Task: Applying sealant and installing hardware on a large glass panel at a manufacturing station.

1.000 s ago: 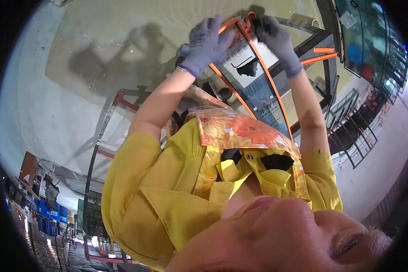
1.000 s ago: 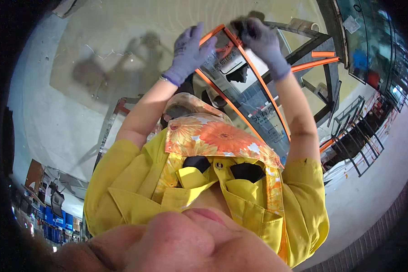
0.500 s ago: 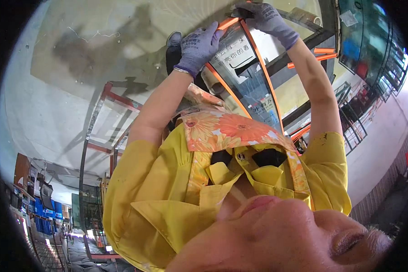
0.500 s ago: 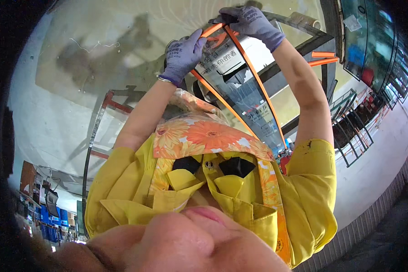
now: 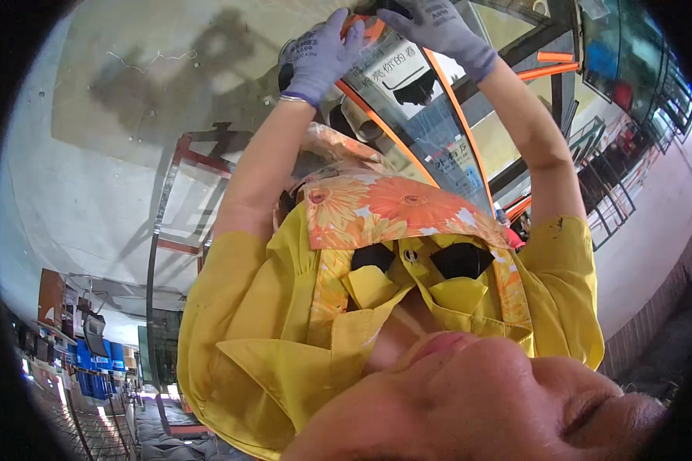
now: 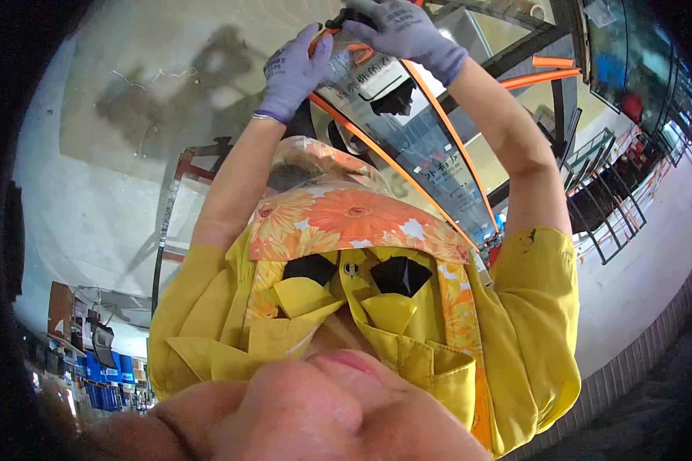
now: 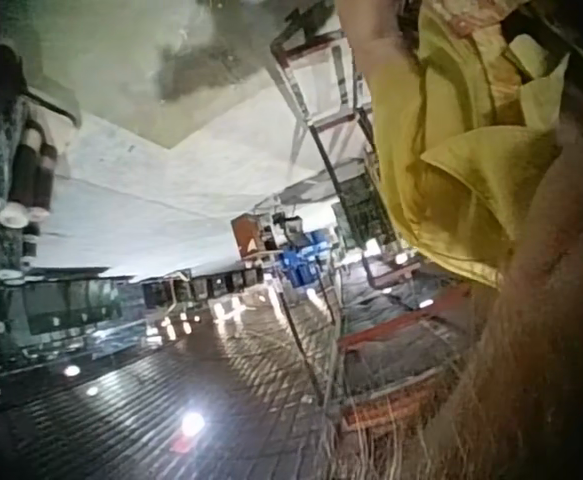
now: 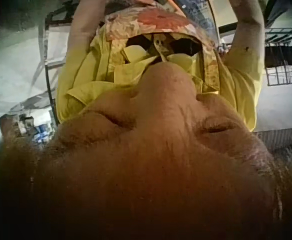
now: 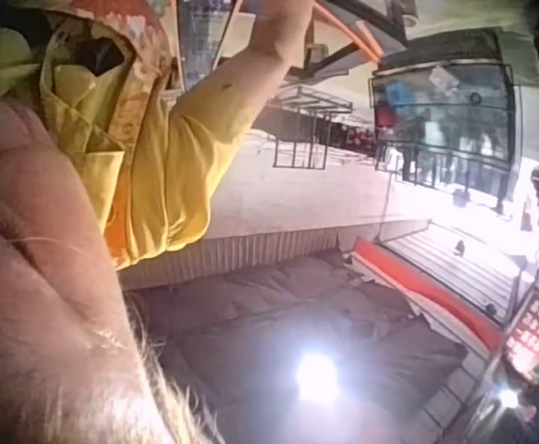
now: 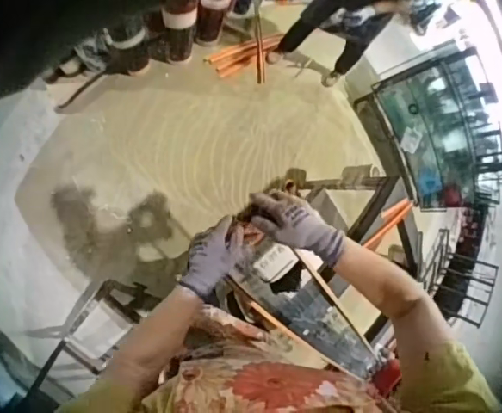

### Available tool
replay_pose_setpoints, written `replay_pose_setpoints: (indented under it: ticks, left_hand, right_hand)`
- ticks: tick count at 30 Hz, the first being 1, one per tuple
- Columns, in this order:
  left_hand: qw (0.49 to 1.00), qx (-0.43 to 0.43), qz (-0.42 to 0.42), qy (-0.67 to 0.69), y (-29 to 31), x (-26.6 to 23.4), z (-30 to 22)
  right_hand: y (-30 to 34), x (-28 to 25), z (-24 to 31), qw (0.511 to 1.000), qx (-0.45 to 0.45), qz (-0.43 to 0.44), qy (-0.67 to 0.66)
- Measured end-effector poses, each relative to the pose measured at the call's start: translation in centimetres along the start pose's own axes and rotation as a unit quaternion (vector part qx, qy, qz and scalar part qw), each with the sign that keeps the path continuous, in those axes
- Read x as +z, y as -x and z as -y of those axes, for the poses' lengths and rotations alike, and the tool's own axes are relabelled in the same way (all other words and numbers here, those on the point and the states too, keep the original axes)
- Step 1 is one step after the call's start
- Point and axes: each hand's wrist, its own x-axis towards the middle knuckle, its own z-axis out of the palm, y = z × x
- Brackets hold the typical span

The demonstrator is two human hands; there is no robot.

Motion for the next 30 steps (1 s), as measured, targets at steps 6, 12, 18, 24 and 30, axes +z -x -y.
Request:
replay_pose_setpoints:
  ticks: [6,12,18,24,30]
  left_hand:
    - [0.966,0.218,-0.139,0.025,1.3,-0.5,-1.6]
    - [0.973,0.151,-0.001,0.174,5.0,7.5,-0.8]
    - [0.832,-0.155,0.287,0.449,6.2,8.8,0.8]
    - [0.812,-0.104,0.215,0.532,8.8,6.7,-1.1]
    - [0.965,0.097,0.187,0.158,7.3,4.3,-2.5]
  right_hand:
    - [9.0,3.1,0.9,0.944,0.312,-0.054,-0.092]
    - [12.0,12.3,3.5,0.905,0.358,-0.144,-0.181]
    - [10.9,17.1,4.4,0.841,0.213,-0.300,-0.395]
    - [11.0,17.7,6.0,0.875,0.170,-0.341,-0.299]
    - [10.8,19.5,5.0,0.929,0.222,-0.255,-0.148]
